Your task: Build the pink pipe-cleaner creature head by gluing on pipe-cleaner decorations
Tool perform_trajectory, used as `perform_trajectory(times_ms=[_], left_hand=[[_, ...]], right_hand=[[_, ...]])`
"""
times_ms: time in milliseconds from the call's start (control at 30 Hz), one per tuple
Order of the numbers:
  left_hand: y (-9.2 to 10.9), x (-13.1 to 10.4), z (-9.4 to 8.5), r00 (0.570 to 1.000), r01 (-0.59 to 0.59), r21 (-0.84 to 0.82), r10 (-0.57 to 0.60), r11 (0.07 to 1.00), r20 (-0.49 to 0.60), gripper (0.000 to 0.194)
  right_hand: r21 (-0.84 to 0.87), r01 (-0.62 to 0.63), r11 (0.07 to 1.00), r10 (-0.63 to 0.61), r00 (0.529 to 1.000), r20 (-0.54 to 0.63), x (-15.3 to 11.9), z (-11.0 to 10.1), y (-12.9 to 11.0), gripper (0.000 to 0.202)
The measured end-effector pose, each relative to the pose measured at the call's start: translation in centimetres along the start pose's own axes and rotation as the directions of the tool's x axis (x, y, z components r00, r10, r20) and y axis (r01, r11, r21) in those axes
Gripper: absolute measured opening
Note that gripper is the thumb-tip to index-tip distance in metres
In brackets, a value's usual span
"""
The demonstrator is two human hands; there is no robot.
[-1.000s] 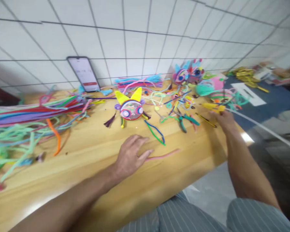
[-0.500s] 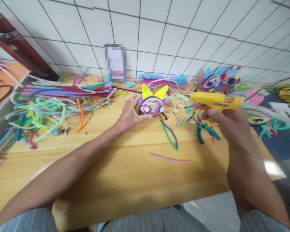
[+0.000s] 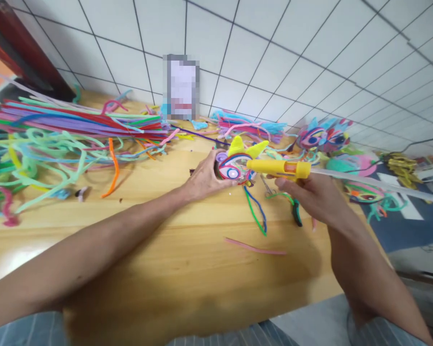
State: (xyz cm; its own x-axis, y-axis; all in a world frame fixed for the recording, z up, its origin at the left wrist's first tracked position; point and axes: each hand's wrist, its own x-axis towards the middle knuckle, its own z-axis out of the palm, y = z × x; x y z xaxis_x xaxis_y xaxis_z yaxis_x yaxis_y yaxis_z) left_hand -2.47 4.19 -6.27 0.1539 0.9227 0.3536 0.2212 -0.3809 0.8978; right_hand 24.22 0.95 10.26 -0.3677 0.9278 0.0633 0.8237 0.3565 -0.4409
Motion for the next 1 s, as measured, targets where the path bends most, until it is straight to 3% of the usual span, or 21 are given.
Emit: perform_trajectory(times_ms=[233,533,1000], left_hand=[[0.9,0.1,0.0,1.000,-0.026,-0.002,0.026,1.000,-0.012,0.086],[0.6,0.0,-0.1,0.998,-0.056,0.066,0.057,0.996,-0.018,0.085],[0.3,0.0,0.2,0.995,-0.093,0.099,0.094,0.991,-0.011,0.086]], right_hand=[[-0.096,0.007,0.995,-0.009,1.000,-0.019,0.0,0.6,1.1,0.046],[-0.223,0.000,0.975,0.009,0.999,0.043,0.8,0.2,-0.6,0.047],[-0.276,0.013,0.961,-0.007,1.000,0.021,0.8,0.4,-3.5,0.052]])
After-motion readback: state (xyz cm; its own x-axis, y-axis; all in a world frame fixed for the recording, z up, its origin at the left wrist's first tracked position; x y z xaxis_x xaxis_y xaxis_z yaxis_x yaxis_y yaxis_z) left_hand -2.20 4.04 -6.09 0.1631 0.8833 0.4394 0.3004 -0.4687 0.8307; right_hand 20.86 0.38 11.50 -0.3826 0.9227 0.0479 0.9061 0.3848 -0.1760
